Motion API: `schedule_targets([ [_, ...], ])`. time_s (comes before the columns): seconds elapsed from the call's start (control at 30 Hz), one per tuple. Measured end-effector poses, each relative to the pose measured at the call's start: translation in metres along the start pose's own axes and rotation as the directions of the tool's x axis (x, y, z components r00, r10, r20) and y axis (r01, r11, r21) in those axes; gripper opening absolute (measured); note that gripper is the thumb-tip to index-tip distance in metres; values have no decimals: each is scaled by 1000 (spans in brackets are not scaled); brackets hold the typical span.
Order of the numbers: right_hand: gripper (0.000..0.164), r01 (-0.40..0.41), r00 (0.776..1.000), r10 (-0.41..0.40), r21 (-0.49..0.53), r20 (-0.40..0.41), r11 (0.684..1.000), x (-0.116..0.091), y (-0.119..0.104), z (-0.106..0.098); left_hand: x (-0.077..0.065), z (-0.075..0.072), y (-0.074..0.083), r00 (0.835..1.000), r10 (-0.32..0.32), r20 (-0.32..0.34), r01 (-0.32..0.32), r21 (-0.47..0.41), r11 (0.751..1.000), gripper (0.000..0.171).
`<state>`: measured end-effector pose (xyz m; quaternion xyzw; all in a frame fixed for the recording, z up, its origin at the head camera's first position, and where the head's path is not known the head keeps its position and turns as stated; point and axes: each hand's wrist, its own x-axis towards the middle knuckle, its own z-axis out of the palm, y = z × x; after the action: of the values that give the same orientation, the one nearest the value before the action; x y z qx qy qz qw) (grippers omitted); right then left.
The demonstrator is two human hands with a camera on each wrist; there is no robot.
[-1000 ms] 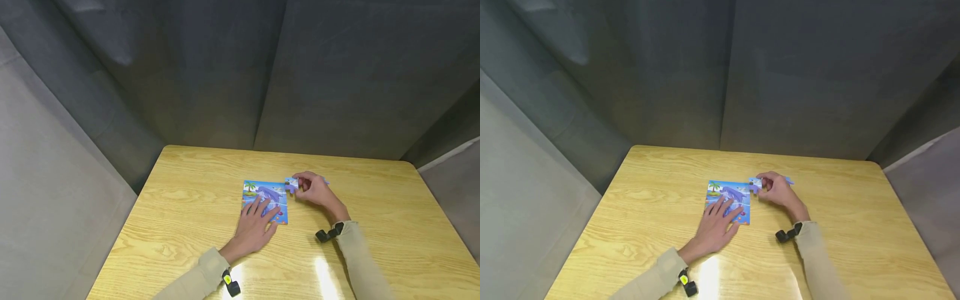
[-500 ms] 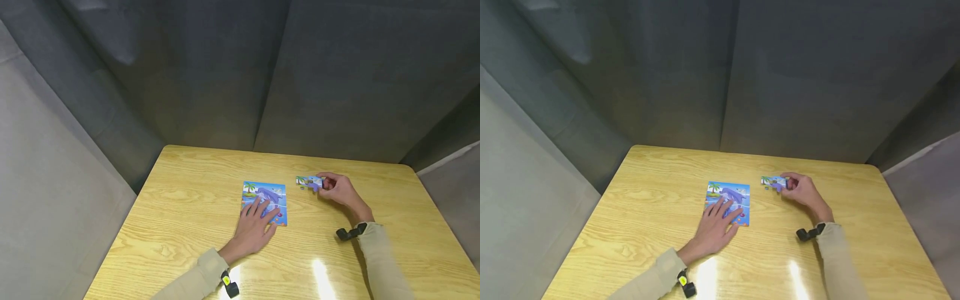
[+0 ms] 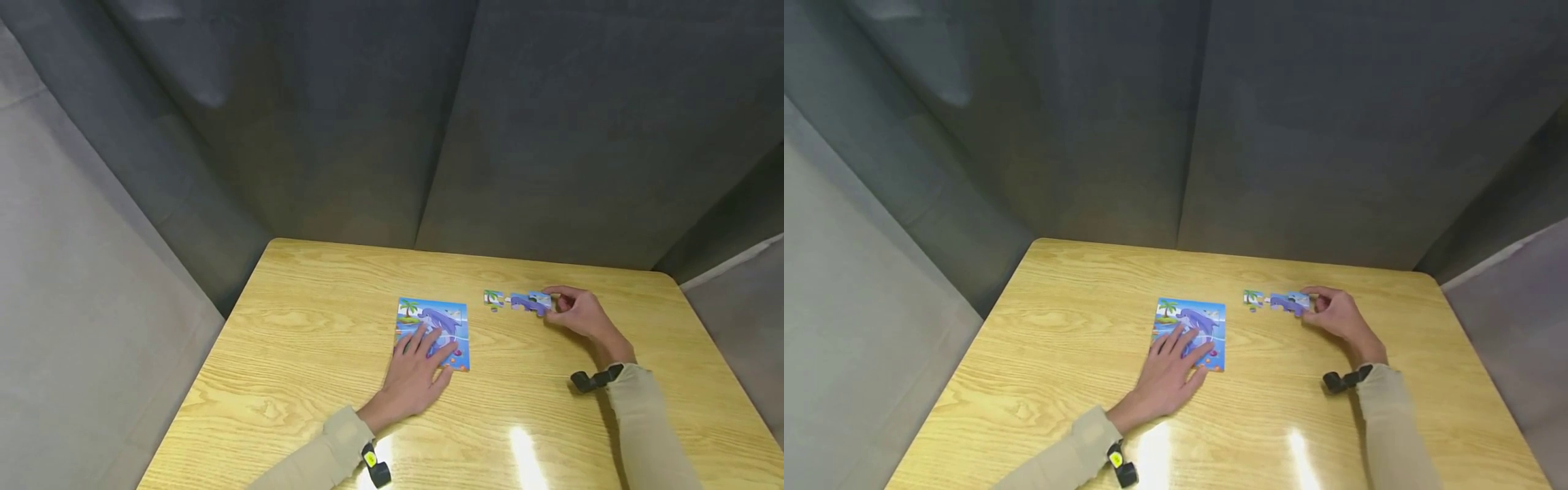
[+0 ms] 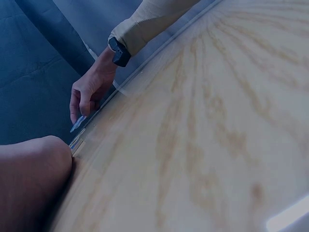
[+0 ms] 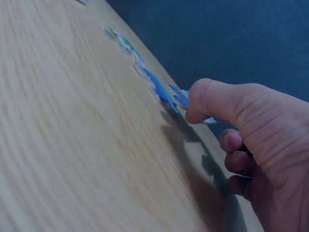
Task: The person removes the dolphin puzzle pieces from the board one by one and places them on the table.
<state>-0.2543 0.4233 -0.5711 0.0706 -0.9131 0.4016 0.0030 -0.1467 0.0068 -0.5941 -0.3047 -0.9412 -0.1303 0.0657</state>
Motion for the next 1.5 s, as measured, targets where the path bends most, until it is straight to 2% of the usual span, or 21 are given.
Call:
schedule_targets([
  [0.37,46,-29,999,29,-15,33,999,-4,5,-16,3,5,-2,999,18,-47,-17,18,1000,50],
  [0.57,46,-45,998,46,-41,37,998,-3,9,-19,4,3,-2,999,16,-38,-16,11,1000,50],
  [0.93,49,-60,990,65,-43,123,997,-2,2,-23,2,4,-1,999,8,-37,-7,18,1000,50],
  [1.2,50,-25,993,32,-68,113,997,0,0,-25,3,-1,0,999,5,-39,-4,18,1000,50],
  [1.5,49,-30,994,34,-45,101,999,-1,5,-23,4,0,-1,999,8,-46,-7,24,1000,49],
])
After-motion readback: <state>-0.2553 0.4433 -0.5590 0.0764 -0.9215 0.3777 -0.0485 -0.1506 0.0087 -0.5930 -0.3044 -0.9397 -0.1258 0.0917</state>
